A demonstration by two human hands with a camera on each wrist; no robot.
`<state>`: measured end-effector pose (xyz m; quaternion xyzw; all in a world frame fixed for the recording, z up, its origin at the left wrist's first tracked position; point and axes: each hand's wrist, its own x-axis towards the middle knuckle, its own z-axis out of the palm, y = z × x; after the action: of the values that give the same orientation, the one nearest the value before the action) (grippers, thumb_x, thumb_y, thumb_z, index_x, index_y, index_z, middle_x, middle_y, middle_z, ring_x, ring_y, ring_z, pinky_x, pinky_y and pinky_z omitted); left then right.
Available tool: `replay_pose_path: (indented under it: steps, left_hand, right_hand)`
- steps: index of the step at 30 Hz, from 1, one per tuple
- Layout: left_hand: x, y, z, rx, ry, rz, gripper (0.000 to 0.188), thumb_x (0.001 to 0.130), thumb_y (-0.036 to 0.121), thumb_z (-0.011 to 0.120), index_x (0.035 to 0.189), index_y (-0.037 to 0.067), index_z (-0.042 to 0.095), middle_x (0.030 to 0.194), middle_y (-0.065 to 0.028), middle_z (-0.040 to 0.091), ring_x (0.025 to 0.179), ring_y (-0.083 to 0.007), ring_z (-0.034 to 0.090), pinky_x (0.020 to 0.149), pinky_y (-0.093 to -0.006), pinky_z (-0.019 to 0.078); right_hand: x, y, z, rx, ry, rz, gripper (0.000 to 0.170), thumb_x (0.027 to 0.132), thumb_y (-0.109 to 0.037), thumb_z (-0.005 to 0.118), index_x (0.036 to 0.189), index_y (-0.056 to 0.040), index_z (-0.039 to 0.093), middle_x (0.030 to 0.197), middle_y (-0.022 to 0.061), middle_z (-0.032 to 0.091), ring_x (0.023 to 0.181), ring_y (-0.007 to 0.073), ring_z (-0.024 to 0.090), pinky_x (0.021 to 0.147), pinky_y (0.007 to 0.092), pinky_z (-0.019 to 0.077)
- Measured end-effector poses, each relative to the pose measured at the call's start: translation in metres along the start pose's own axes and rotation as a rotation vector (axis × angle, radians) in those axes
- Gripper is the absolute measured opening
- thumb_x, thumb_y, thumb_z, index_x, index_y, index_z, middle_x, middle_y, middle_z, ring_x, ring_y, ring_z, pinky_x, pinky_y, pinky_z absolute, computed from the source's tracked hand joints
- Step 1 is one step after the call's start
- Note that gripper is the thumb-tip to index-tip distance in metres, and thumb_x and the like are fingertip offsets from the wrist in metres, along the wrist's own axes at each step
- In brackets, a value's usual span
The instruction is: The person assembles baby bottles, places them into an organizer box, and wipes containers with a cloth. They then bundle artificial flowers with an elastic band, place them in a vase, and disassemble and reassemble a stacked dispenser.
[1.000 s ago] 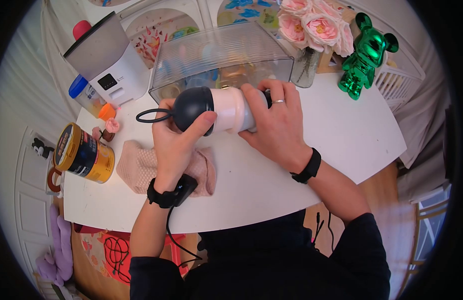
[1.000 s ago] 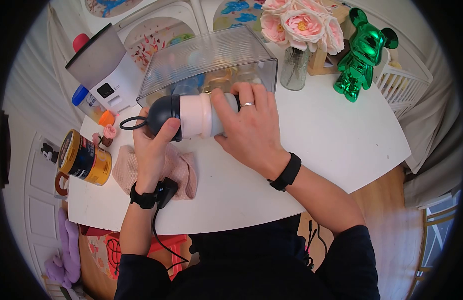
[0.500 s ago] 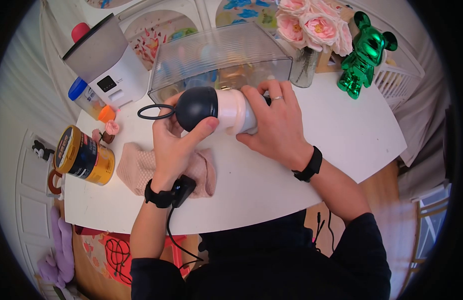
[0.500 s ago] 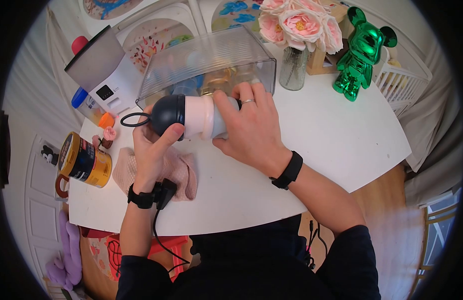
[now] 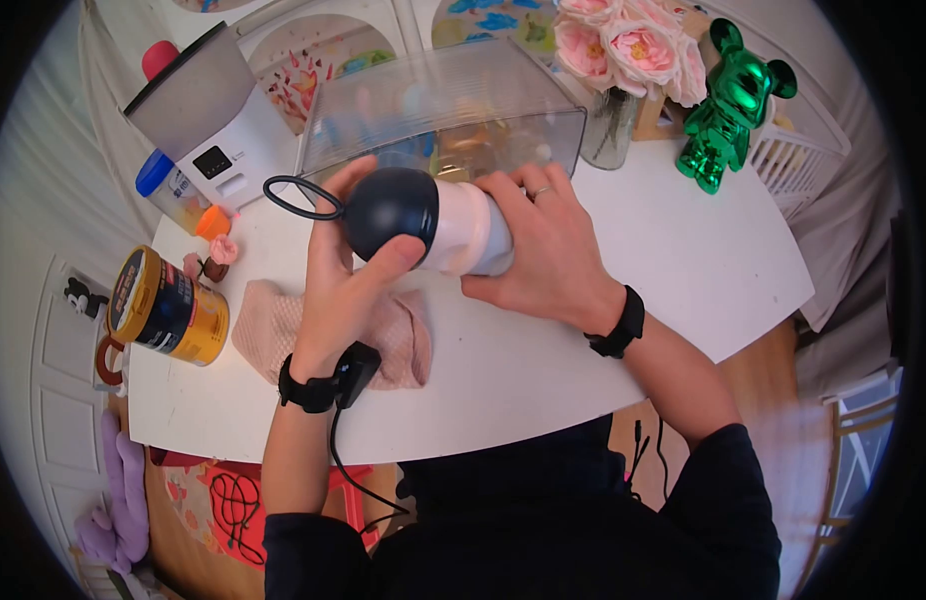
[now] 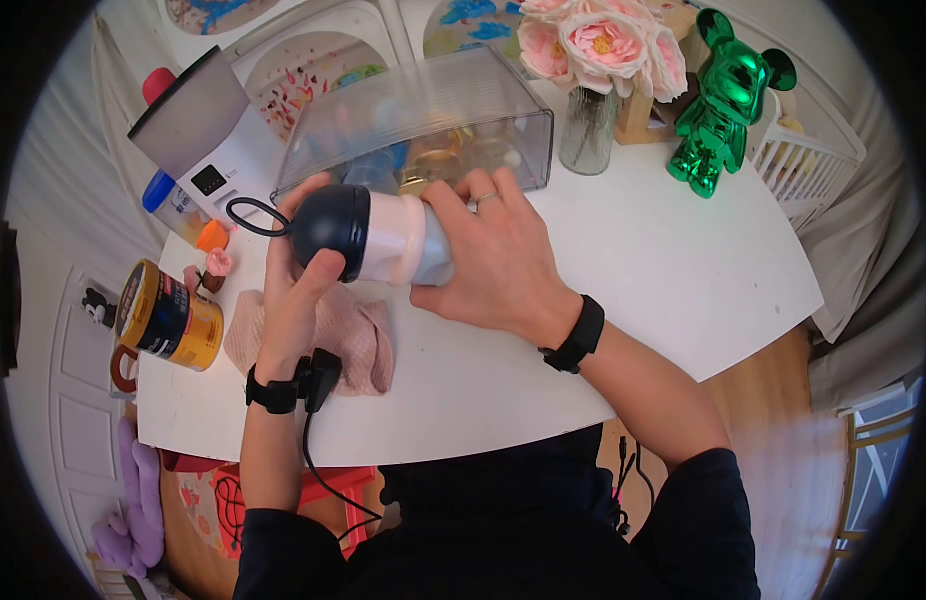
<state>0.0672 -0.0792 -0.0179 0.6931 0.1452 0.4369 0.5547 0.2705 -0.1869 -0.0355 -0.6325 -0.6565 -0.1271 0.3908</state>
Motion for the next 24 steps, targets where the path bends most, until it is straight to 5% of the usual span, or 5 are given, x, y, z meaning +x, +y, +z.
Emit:
replay_pose_path:
  steps: [5, 12, 18, 24]
  left_hand:
    - [-0.001, 0.0, 0.002, 0.064, 0.101, -0.051, 0.088, 0.081, 0.012, 0.093, 0.153, 0.002, 0.044, 0.138, -0.0126, 0.064, 0.127, -0.0232, 0.063, 0.114, -0.0389, 0.0456]
    - [0.001, 0.003, -0.004, 0.019, -0.03, 0.076, 0.088, 0.079, 0.01, 0.094, 0.152, 0.003, 0.046, 0.137, -0.0114, 0.066, 0.126, -0.0219, 0.064, 0.115, -0.0395, 0.0458]
    - [0.002, 0.0, 0.001, 0.056, 0.102, -0.005, 0.085, 0.076, 0.011, 0.098, 0.147, 0.001, 0.052, 0.135, -0.0098, 0.067, 0.124, -0.0198, 0.065, 0.113, -0.0366, 0.0473]
    - [0.004, 0.004, -0.009, 0.058, -0.028, 0.033, 0.082, 0.076, 0.01, 0.095, 0.147, -0.001, 0.055, 0.138, -0.0113, 0.066, 0.127, -0.0201, 0.064, 0.116, -0.0362, 0.0457]
  right_hand:
    - [-0.001, 0.005, 0.003, -0.032, 0.015, -0.006, 0.069, 0.06, -0.031, 0.093, 0.119, -0.01, 0.065, 0.109, 0.0139, 0.063, 0.104, 0.0348, 0.058, 0.084, 0.0434, 0.0544]
    - [-0.001, 0.004, 0.003, 0.005, 0.022, -0.015, 0.071, 0.06, -0.032, 0.094, 0.121, -0.0106, 0.065, 0.11, 0.0142, 0.063, 0.109, 0.0354, 0.057, 0.086, 0.0439, 0.055]
    - [0.0, 0.004, 0.003, -0.01, 0.033, 0.007, 0.071, 0.059, -0.03, 0.094, 0.122, -0.0109, 0.065, 0.11, 0.0141, 0.063, 0.11, 0.036, 0.057, 0.088, 0.0441, 0.0547]
    - [-0.001, 0.005, 0.001, 0.012, -0.011, 0.002, 0.072, 0.058, -0.033, 0.093, 0.121, -0.0097, 0.066, 0.109, 0.0137, 0.063, 0.109, 0.0352, 0.058, 0.085, 0.0443, 0.0558]
